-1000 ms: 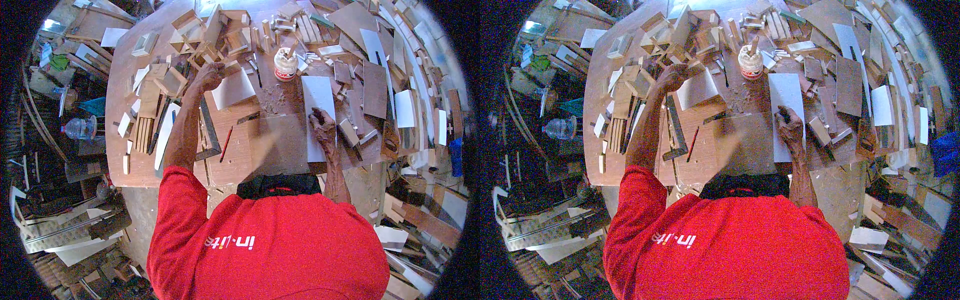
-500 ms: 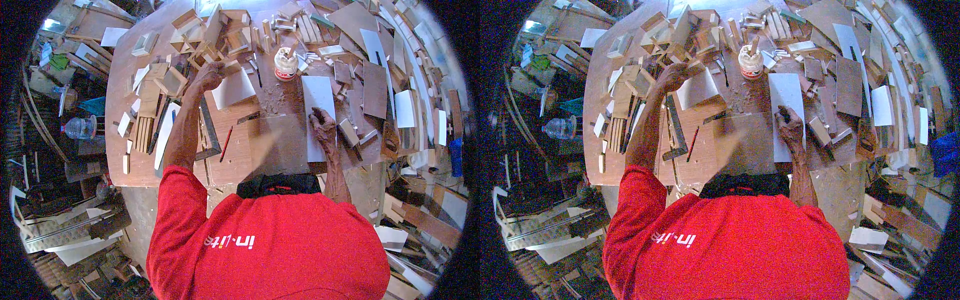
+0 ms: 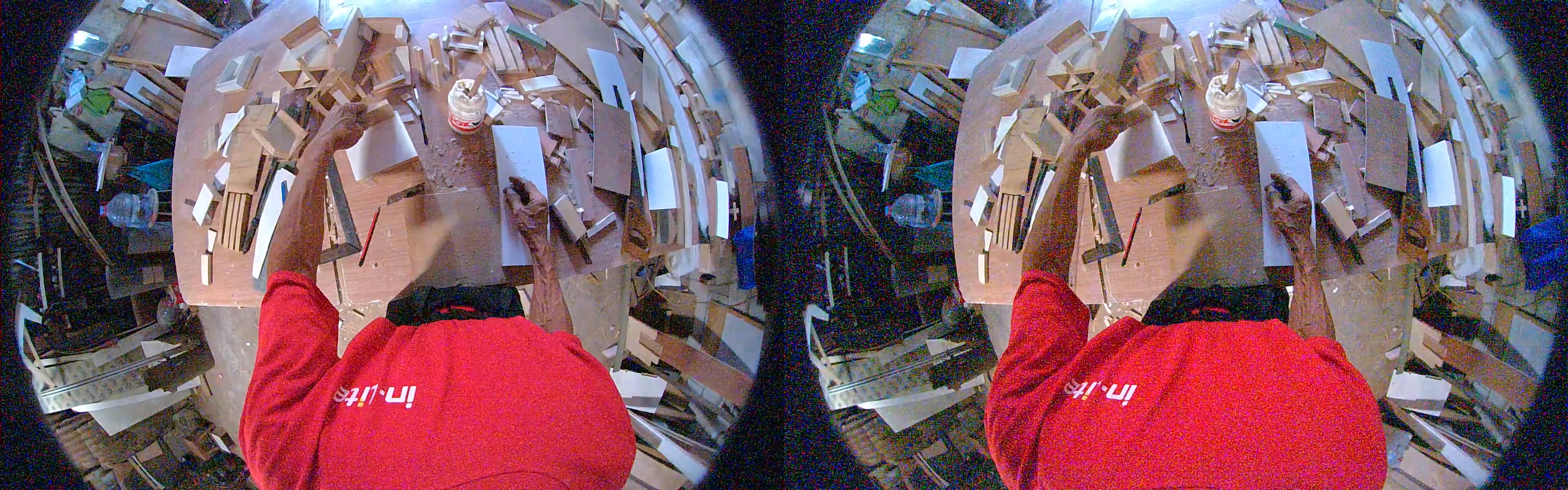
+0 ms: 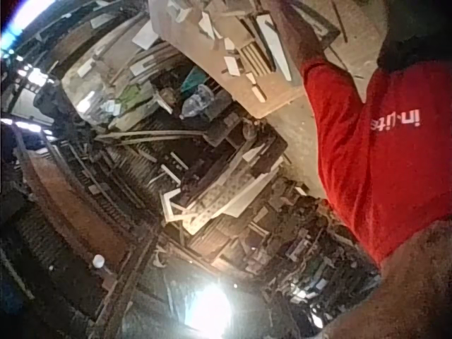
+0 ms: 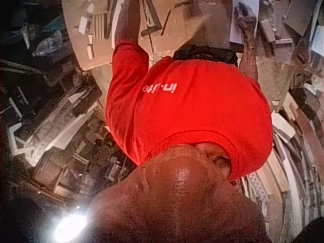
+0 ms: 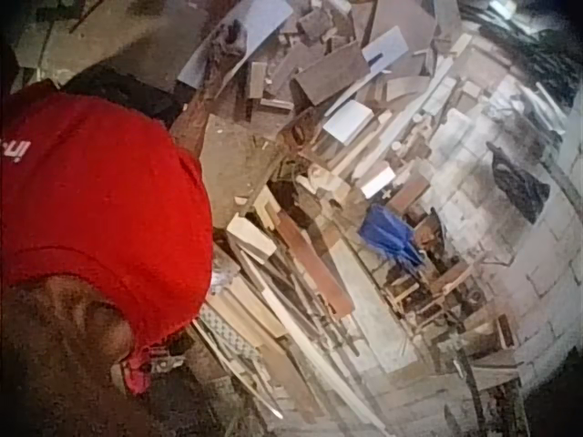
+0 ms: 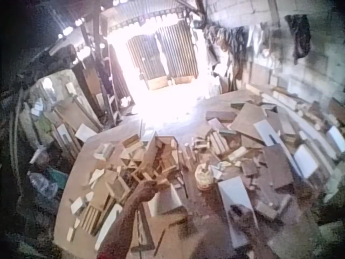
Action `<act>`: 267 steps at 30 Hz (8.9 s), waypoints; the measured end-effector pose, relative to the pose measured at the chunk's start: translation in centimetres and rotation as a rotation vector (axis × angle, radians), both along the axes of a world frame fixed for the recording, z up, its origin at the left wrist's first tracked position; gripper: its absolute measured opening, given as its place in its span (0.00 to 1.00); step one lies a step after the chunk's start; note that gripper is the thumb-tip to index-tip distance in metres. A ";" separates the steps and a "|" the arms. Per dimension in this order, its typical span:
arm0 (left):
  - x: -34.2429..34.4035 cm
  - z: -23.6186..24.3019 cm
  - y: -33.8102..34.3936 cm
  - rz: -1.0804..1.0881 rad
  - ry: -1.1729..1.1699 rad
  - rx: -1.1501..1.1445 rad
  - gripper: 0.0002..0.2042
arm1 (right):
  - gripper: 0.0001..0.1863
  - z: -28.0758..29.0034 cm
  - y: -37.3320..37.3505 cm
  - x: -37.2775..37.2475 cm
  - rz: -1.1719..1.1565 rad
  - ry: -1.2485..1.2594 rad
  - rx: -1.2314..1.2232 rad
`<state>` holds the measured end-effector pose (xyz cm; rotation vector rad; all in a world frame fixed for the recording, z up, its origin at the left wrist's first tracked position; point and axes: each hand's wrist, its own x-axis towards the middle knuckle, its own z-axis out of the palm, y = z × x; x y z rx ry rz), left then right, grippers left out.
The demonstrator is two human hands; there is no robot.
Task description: The person applies glue to wooden pieces using a stick, fits and presses the pieces together to assemble a wooden box, and attaches additional wooden panels to the structure by hand.
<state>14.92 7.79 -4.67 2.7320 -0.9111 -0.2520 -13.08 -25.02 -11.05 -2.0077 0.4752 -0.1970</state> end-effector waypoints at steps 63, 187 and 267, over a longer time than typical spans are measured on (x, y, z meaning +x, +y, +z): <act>-4.5 6.1 -3.2 0.088 -0.128 0.056 0.10 | 0.19 -0.3 -12.6 9.0 -0.341 0.000 -0.638; -20.6 3.4 -8.1 0.589 0.686 -1.503 0.12 | 0.17 5.3 9.3 3.0 0.066 -0.148 1.027; -16.9 6.9 -8.5 0.746 0.447 -1.876 0.21 | 0.15 13.6 11.3 8.0 0.255 -0.327 0.308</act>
